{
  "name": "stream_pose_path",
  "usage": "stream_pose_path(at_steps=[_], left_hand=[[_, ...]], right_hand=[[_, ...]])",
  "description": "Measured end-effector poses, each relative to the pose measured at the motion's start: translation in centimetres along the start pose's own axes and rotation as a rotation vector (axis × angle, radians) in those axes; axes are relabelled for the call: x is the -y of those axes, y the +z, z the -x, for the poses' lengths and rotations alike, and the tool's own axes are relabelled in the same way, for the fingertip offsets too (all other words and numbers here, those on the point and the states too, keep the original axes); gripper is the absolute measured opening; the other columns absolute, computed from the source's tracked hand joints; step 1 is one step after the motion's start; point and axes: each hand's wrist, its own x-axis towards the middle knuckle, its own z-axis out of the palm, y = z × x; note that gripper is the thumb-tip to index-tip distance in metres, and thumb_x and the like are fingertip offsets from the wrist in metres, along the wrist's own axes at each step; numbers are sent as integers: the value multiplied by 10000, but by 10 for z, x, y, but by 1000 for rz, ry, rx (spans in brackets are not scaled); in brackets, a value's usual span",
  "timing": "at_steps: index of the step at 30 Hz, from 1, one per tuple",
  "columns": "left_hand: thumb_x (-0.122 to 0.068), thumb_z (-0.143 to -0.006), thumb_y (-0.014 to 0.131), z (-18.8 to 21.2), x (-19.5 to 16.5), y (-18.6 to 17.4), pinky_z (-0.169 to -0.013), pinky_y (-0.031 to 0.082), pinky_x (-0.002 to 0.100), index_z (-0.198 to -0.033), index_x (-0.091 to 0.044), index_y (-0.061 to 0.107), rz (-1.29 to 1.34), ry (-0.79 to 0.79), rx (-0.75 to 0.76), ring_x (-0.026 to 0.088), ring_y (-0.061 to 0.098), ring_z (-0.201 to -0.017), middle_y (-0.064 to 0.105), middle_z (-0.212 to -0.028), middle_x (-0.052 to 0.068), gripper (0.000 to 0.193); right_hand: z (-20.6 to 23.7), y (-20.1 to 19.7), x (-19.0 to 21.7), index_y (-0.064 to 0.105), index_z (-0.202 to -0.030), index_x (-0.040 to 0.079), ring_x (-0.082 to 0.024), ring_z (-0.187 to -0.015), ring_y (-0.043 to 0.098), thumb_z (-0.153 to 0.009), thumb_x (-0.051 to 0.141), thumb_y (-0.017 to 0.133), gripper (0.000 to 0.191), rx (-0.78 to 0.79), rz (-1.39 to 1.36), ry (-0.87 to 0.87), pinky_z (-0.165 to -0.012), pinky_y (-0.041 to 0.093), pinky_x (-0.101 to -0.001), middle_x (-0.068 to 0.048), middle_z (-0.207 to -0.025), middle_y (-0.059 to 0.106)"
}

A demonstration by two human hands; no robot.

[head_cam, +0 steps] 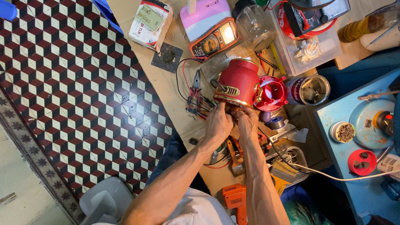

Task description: The person disassembles a red electric motor housing, removes the top cover, and cleans the internal fan and wiring with a white tissue. They then reassemble the housing and continue cleaning the interior components.

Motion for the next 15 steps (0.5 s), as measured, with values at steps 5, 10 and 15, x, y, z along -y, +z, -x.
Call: stream_pose_path(at_steps=[5,10,15], left_hand=[[-91,-886,573,-24,16,5,-974,531,482,-1292,22,604,-17,-180,241,427,656,-1106,684,-1184,278,423],[-85,-873,613,2,15,-1,-944,522,487,-1292,52,540,89,-23,-12,433,631,-1115,646,-1194,276,447],[-70,-864,609,13,-1,-10,-954,505,495,-1363,32,486,151,42,-3,432,607,-1136,630,-1222,276,524]], right_hand=[[-6,-7,-10,716,-1036,-29,-153,-836,604,-889,-39,498,263,54,36,-96,-802,524,-324,-62,-922,666],[-1,-9,-5,693,-1042,-53,-178,-959,660,-872,-42,462,287,112,76,-141,-928,541,-325,-69,-1018,704],[10,-2,5,687,-1175,-15,-183,-1029,671,-884,-31,432,388,104,116,-152,-959,526,-332,-79,-1091,703]])
